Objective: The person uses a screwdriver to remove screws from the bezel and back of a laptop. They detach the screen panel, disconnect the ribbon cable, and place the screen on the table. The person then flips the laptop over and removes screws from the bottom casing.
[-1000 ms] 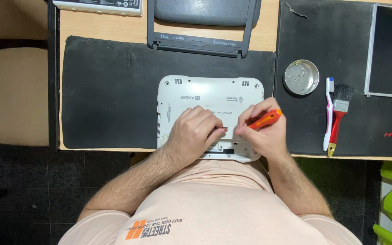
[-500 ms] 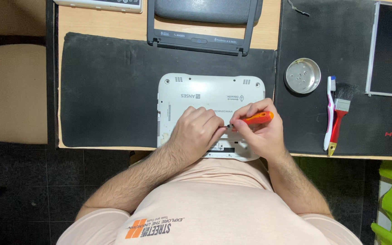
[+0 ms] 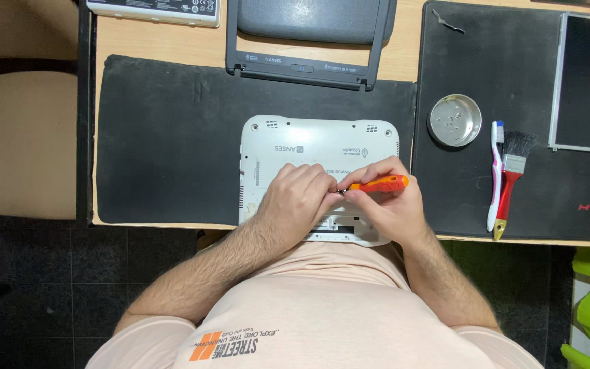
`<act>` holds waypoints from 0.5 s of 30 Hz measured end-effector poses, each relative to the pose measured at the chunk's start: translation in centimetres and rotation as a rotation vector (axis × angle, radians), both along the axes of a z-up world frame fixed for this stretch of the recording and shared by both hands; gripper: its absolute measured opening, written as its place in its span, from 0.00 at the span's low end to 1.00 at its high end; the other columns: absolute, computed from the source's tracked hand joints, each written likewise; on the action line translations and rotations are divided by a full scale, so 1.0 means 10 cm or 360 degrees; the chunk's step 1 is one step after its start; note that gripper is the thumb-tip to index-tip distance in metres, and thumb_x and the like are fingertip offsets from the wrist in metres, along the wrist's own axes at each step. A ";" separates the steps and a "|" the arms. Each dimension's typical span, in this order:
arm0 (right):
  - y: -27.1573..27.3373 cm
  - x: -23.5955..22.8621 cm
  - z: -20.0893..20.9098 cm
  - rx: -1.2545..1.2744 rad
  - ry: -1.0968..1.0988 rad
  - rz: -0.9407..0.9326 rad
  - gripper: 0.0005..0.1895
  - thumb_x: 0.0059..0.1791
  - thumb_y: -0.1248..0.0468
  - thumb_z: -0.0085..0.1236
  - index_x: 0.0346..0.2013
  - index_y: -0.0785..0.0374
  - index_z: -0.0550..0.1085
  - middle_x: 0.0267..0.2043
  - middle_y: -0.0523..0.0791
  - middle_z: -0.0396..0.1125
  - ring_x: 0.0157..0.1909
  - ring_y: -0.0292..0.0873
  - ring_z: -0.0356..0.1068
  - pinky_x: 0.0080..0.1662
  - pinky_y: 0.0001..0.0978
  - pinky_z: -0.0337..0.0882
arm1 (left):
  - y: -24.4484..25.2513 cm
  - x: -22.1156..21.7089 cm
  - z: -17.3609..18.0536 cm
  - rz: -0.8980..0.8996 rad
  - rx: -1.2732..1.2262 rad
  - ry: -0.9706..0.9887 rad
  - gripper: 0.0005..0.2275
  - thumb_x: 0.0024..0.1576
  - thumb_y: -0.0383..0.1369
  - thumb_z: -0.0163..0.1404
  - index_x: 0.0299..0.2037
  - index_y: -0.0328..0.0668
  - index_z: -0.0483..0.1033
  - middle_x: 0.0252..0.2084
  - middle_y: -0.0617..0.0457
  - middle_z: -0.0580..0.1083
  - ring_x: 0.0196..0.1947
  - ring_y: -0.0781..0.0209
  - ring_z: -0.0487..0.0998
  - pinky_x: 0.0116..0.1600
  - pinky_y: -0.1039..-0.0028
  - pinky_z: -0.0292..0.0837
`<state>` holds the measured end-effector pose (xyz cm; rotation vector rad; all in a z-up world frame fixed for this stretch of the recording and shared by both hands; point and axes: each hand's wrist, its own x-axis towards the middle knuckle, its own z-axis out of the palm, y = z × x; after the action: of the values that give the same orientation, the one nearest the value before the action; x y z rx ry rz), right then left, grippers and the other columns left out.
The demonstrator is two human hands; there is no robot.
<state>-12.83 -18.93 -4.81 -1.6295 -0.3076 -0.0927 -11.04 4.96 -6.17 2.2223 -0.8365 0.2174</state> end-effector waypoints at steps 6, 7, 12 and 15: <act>-0.10 0.02 -0.13 0.0291 0.0128 -0.0047 0.16 0.62 0.68 0.72 0.54 0.63 0.68 0.45 0.58 0.85 0.43 0.45 0.86 0.52 0.37 0.87 | 0.09 0.00 0.16 -0.0057 -0.0123 0.0127 0.18 0.75 0.50 0.60 0.60 0.44 0.79 0.42 0.50 0.74 0.44 0.46 0.84 0.53 0.55 0.81; -0.16 0.02 -0.21 0.0374 0.0137 -0.0126 0.22 0.63 0.69 0.70 0.61 0.61 0.63 0.41 0.59 0.82 0.36 0.48 0.85 0.45 0.37 0.87 | 0.15 -0.02 0.23 -0.0111 0.0062 0.0135 0.27 0.70 0.56 0.62 0.66 0.44 0.77 0.54 0.47 0.74 0.57 0.43 0.80 0.60 0.52 0.76; -0.30 -0.12 -0.23 0.0458 0.0133 -0.0449 0.40 0.70 0.68 0.63 0.86 0.50 0.45 0.36 0.58 0.75 0.24 0.46 0.76 0.32 0.31 0.83 | 0.30 -0.06 0.42 -0.0364 0.0468 0.0150 0.41 0.63 0.62 0.66 0.80 0.45 0.72 0.82 0.42 0.70 0.80 0.37 0.69 0.76 0.43 0.62; -0.27 -0.20 -0.36 0.0524 0.0146 -0.0527 0.43 0.70 0.58 0.66 0.88 0.44 0.44 0.36 0.56 0.75 0.23 0.42 0.75 0.28 0.26 0.81 | 0.30 -0.05 0.41 -0.0342 0.0571 0.0022 0.47 0.62 0.74 0.55 0.81 0.47 0.73 0.85 0.41 0.70 0.85 0.37 0.68 0.81 0.38 0.56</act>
<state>-14.84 -21.61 -8.37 -1.3389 0.0503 -0.3033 -11.57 7.95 -2.04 2.4320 -1.1730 -0.0567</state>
